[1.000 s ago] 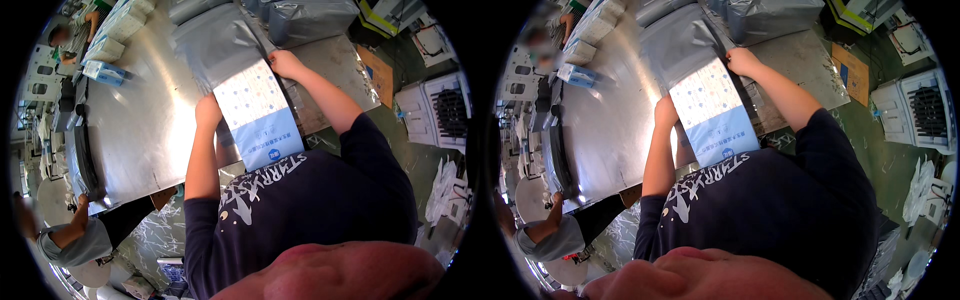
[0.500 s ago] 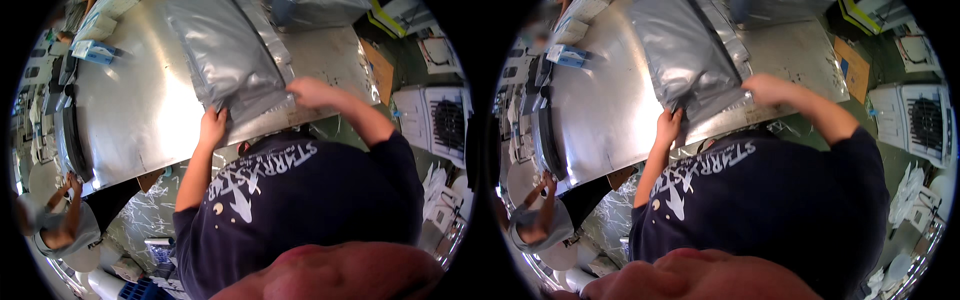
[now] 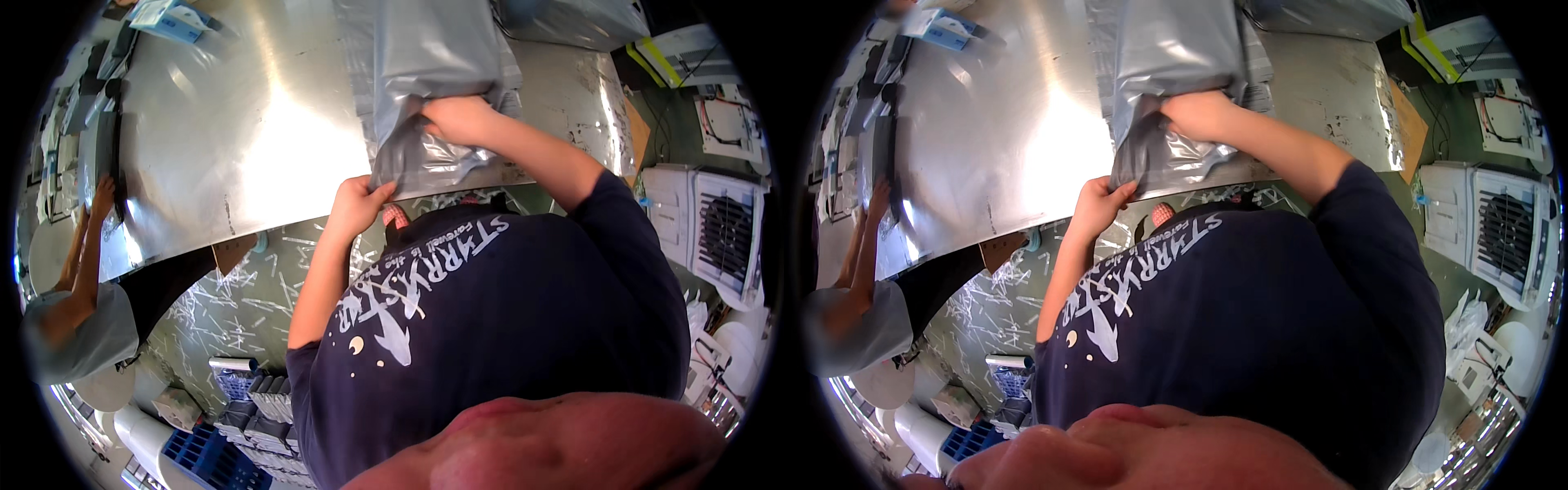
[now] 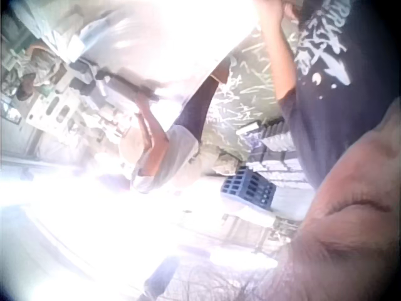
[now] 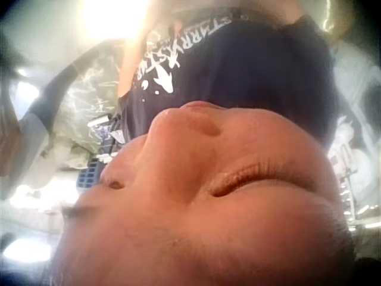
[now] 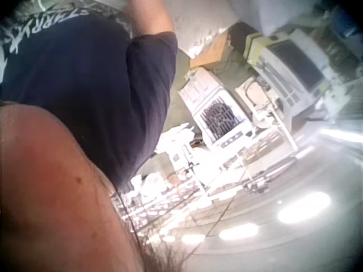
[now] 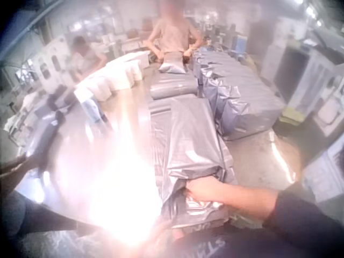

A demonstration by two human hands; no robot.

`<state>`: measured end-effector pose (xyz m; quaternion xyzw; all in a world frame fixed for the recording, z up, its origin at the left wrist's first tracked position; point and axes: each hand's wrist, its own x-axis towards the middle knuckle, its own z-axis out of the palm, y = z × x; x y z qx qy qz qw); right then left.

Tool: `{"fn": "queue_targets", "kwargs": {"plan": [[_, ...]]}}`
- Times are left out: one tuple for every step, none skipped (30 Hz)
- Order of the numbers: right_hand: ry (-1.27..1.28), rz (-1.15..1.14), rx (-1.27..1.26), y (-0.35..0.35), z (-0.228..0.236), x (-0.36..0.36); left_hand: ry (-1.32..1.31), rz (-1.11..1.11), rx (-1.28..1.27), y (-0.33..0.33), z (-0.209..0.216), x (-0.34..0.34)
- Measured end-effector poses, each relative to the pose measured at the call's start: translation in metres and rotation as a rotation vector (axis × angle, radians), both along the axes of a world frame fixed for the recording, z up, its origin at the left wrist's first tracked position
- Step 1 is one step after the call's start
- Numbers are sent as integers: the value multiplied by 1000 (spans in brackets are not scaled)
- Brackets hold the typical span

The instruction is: The person repeatedly picks up small white boxes and places them into grey plastic shipping bags on a metal table. They fold the top of the bags over the boxes to seal them and move the finished packages to a stack on the right side of the table.

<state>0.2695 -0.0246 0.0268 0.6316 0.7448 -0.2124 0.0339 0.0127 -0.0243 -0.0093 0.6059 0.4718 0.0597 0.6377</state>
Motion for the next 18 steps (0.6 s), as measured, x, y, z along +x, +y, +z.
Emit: {"fn": "queue_targets", "kwargs": {"plan": [[-160, 106, 24, -9, 13, -4, -48, -13, -31, 3, -3, 4], [-64, 165, 122, -19, 12, -1, -106, -62, -46, 8, -3, 10], [41, 197, 201, -39, 8, 2, -156, -135, -81, 10, -1, 12], [136, 233, 294, -51, 12, 1, -214, -205, -100, 13, 5, 19], [420, 74, 429, -63, 16, -14, -266, -271, -156, 12, 11, 22], [529, -7, 359, -61, 18, -24, -317, -281, -140, 14, 15, 28], [644, -89, 289, -56, 18, -39, -362, -290, -127, 15, 17, 33], [758, -182, 227, -53, 18, -50, -408, -310, -116, 14, 21, 39], [1058, -613, -194, -45, 21, -50, -307, -363, -29, 21, 32, 41], [1586, -884, -119, -45, 11, -44, -251, -387, 38, 25, 30, 33], [1775, -960, -5, -63, 14, -25, -195, -411, 106, 26, 25, 23], [1777, -803, -58, -96, 8, 10, -142, -426, 166, 27, 22, 10], [1418, -704, -198, -142, -2, 49, -10, -549, 293, 32, 32, -1], [1018, -759, -394, -203, -32, 83, 112, -680, 419, 36, 42, -11], [339, -654, -700, -259, -41, 106, 58, -455, 351, 33, 43, -25], [-10, -402, -158, -281, -27, 103, 10, -221, 285, 30, 43, -33], [-153, -319, -107, -269, -2, 108, 88, -335, 724, 34, 50, -25], [-296, -252, -54, -260, 22, 112, 173, -452, 1163, 39, 67, -14]]}}
